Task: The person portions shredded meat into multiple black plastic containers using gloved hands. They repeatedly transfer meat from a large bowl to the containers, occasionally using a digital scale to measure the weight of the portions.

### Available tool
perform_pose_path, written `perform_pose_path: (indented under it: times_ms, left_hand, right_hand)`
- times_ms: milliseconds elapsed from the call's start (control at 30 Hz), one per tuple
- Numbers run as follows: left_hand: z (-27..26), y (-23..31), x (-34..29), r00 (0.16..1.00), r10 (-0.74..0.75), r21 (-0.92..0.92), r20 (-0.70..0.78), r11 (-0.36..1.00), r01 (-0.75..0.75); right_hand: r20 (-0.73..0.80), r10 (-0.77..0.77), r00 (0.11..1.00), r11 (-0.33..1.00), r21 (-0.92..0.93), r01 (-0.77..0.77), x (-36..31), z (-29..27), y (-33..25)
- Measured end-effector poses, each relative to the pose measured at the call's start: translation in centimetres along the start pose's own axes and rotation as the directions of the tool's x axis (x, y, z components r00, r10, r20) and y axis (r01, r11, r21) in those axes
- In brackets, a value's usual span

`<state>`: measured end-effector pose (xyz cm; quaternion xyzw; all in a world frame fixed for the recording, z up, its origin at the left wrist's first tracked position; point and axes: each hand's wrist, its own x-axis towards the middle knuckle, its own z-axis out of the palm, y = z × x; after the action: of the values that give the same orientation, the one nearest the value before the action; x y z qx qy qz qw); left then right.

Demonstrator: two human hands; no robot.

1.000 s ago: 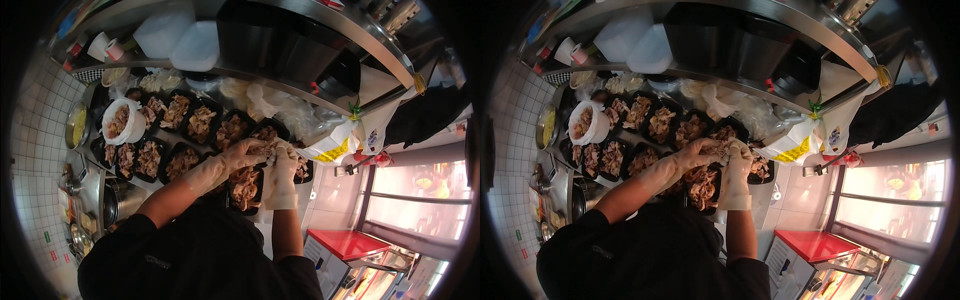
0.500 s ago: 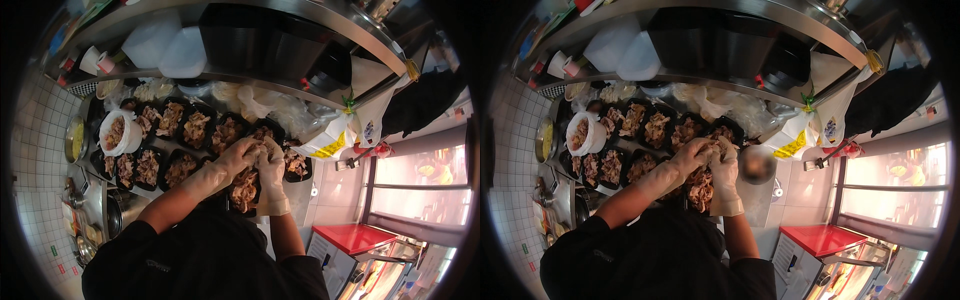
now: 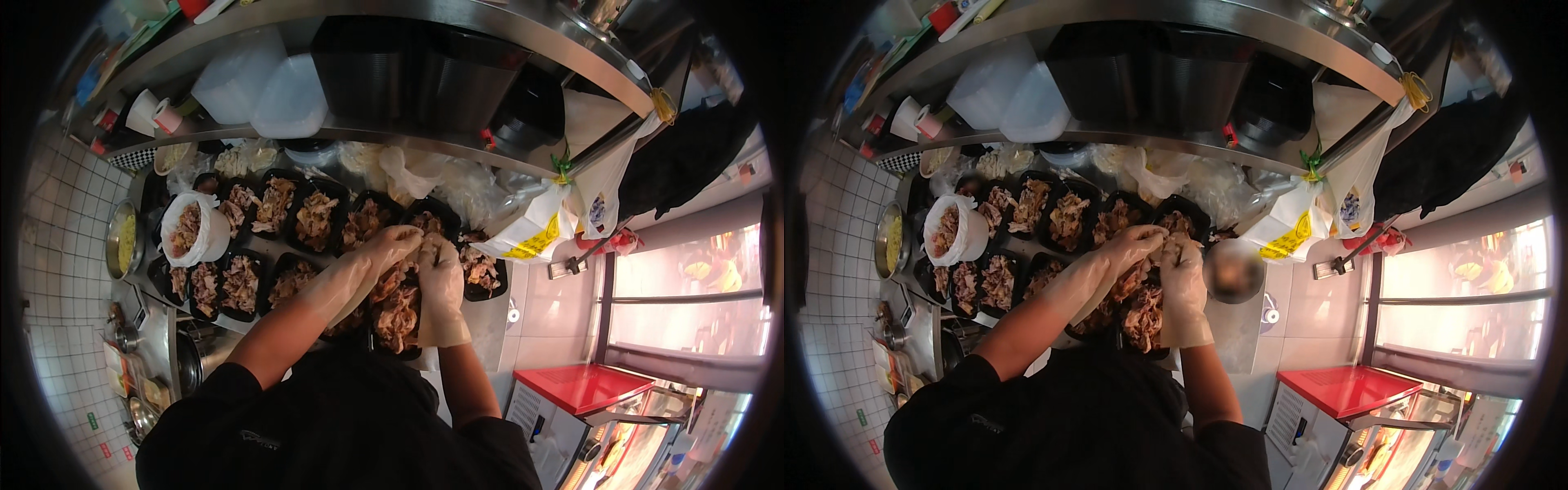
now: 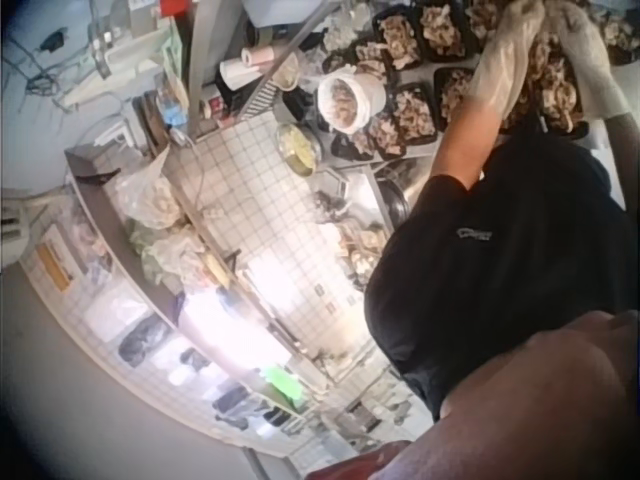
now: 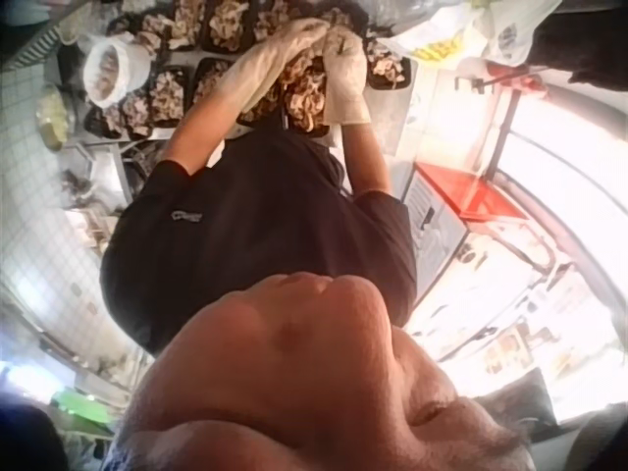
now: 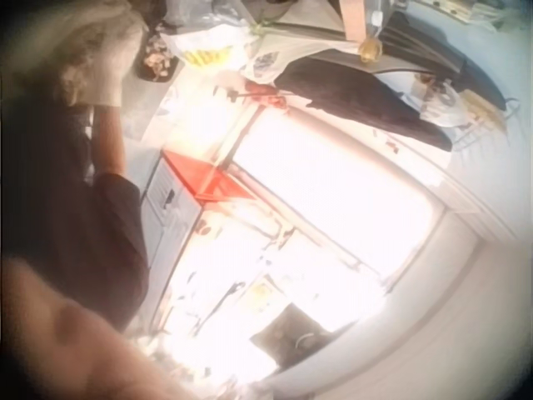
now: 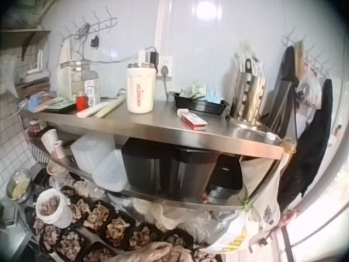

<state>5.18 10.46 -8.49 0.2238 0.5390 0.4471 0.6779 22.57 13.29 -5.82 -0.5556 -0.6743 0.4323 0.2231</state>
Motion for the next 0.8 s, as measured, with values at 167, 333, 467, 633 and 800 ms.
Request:
perform_pose_path:
  times_ms: [167,333,467,633,800]
  left_hand:
    - [-3.0,-1.8,2.7,0.994,-0.02,-0.049,-0.111,0.999,0.015]
    - [-2.9,-1.1,1.6,0.975,-0.132,-0.102,-0.178,0.988,0.116]
    - [-2.1,-0.8,0.2,0.988,-0.047,-0.231,-0.146,0.973,0.012]
    - [-3.1,-1.4,-0.3,0.973,0.096,-0.208,-0.212,0.968,-0.141]
    - [-0.1,1.1,-0.6,0.915,0.254,-0.041,-0.314,0.959,-0.281]
  right_hand:
    - [0.112,-0.177,0.978,0.983,-0.035,0.182,3.4,0.1,-0.1]
    - [0.152,-0.252,0.956,0.895,-0.339,0.29,6.7,3.1,4.3]
    - [0.163,-0.26,0.952,0.779,-0.547,0.306,9.2,4.7,7.2]
    - [-0.193,-0.555,0.809,0.811,0.09,0.578,4.5,2.5,3.5]
    - [0.364,0.154,0.919,0.871,0.389,-0.3,-2.8,-1.1,-2.4]
